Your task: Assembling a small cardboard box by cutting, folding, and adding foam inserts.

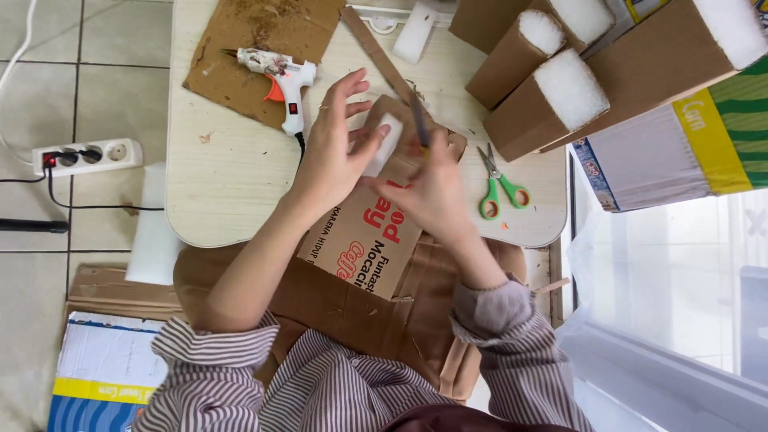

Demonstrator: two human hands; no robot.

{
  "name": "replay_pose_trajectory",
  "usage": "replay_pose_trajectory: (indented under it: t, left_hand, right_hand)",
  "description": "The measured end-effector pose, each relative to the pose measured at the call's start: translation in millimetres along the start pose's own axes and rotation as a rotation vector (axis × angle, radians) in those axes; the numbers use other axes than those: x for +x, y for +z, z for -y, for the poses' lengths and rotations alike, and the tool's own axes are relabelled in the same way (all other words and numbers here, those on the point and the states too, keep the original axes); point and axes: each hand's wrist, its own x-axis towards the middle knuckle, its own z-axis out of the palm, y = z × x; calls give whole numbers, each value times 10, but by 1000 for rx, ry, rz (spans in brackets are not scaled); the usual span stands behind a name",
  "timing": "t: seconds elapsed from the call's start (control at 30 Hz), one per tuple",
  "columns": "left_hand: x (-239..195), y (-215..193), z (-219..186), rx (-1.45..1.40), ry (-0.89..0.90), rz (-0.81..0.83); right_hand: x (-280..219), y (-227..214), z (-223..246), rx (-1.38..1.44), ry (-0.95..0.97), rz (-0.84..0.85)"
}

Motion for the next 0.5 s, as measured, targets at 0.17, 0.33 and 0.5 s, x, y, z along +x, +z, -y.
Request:
replay_pose_trajectory:
  t: [0.17, 0.33, 0.5]
  left_hand:
    - [-684, 107, -302, 16, -78, -182]
    - [-1428, 593, -305, 471, -12, 47]
    - [-1607, 858, -145, 776, -70, 264]
  right_hand:
    - [147, 347, -73, -108, 206, -123]
    - [277, 195, -17, -16, 169, -217]
    - [441, 528, 230, -256, 129, 19]
